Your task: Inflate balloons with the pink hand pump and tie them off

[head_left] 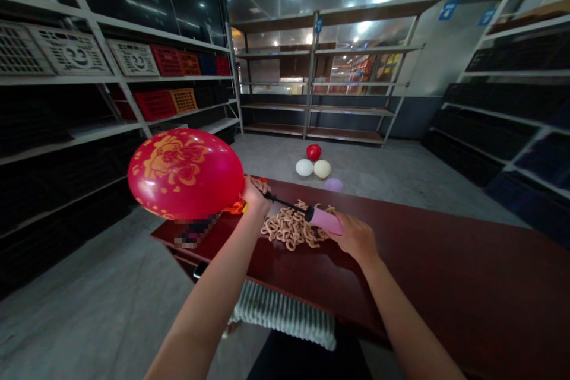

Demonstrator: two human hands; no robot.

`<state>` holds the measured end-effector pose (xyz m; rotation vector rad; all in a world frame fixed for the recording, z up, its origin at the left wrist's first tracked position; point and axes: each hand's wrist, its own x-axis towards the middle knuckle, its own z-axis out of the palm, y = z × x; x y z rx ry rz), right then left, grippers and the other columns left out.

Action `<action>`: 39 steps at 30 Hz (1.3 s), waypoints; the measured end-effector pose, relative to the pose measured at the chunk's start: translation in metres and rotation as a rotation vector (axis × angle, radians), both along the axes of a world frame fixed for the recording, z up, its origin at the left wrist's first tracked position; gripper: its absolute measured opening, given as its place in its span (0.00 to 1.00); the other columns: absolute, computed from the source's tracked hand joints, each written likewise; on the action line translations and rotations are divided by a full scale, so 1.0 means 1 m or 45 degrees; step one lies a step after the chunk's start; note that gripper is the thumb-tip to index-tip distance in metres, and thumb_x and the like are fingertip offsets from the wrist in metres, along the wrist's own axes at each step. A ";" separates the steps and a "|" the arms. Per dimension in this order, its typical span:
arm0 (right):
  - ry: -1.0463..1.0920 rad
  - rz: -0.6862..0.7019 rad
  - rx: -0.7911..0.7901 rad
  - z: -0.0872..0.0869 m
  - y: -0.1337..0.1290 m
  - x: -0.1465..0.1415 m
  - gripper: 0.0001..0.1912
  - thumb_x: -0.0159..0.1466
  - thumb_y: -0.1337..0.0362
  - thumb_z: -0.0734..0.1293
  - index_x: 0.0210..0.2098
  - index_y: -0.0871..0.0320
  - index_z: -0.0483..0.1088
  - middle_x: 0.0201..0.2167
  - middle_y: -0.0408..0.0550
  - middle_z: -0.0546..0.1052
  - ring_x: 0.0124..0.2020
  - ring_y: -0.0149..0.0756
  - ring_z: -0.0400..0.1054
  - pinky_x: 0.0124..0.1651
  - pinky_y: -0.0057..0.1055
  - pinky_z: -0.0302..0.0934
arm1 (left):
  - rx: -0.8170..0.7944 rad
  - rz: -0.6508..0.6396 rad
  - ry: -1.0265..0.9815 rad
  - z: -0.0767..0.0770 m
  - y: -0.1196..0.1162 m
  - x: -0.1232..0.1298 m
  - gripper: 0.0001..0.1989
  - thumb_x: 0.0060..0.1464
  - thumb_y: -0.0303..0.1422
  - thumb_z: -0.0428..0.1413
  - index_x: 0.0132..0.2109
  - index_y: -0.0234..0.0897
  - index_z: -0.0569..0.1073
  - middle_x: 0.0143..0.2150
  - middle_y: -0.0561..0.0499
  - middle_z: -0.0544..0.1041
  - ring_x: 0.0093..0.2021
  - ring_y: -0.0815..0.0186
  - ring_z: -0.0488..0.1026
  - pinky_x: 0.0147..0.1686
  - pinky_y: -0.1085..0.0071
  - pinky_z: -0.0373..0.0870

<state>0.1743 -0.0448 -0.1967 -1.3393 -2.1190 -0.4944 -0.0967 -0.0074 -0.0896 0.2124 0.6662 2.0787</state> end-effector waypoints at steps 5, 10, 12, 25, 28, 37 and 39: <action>0.079 -0.003 0.019 0.001 0.001 0.001 0.20 0.60 0.51 0.68 0.48 0.55 0.72 0.36 0.48 0.80 0.34 0.41 0.74 0.35 0.34 0.61 | 0.023 -0.030 0.076 0.019 0.002 -0.012 0.23 0.62 0.34 0.50 0.21 0.38 0.50 0.13 0.61 0.49 0.11 0.74 0.49 0.18 0.74 0.52; 0.184 -0.025 -0.037 0.003 0.002 0.001 0.20 0.60 0.50 0.68 0.46 0.55 0.73 0.35 0.48 0.80 0.34 0.40 0.74 0.35 0.33 0.60 | 0.065 -0.077 0.205 0.040 0.008 -0.001 0.23 0.62 0.35 0.48 0.21 0.38 0.50 0.13 0.61 0.49 0.11 0.73 0.49 0.18 0.73 0.54; 0.225 -0.051 -0.041 0.002 0.004 0.001 0.20 0.60 0.49 0.68 0.45 0.55 0.73 0.35 0.49 0.80 0.34 0.40 0.74 0.34 0.33 0.59 | 0.097 -0.076 0.250 0.048 0.013 0.009 0.23 0.63 0.34 0.47 0.20 0.39 0.50 0.13 0.60 0.49 0.11 0.73 0.49 0.17 0.73 0.54; 0.382 -0.253 -0.124 -0.004 0.013 0.005 0.19 0.58 0.48 0.69 0.40 0.56 0.70 0.31 0.46 0.79 0.29 0.37 0.72 0.31 0.31 0.50 | 0.095 -0.305 0.378 0.036 0.057 0.113 0.26 0.64 0.39 0.50 0.20 0.39 0.50 0.12 0.61 0.49 0.10 0.75 0.46 0.14 0.74 0.48; 0.381 -0.321 -0.125 -0.005 0.014 0.006 0.19 0.58 0.48 0.70 0.40 0.56 0.70 0.31 0.45 0.79 0.29 0.37 0.72 0.30 0.31 0.49 | 0.064 -0.364 0.352 0.010 0.055 0.141 0.26 0.63 0.39 0.51 0.20 0.39 0.51 0.12 0.60 0.50 0.10 0.75 0.47 0.14 0.74 0.48; 0.227 -0.238 -0.130 0.001 0.008 0.004 0.17 0.60 0.49 0.69 0.40 0.56 0.71 0.32 0.46 0.79 0.31 0.38 0.72 0.31 0.31 0.49 | 0.054 -0.302 0.196 -0.027 0.044 0.123 0.26 0.65 0.38 0.50 0.20 0.38 0.51 0.13 0.60 0.49 0.11 0.74 0.47 0.16 0.73 0.47; 0.168 -0.183 -0.145 0.005 0.004 0.002 0.17 0.61 0.50 0.68 0.41 0.56 0.72 0.33 0.48 0.79 0.32 0.38 0.72 0.32 0.31 0.50 | 0.015 -0.267 0.156 -0.032 0.038 0.113 0.26 0.64 0.38 0.50 0.21 0.38 0.50 0.13 0.60 0.49 0.11 0.74 0.47 0.16 0.73 0.48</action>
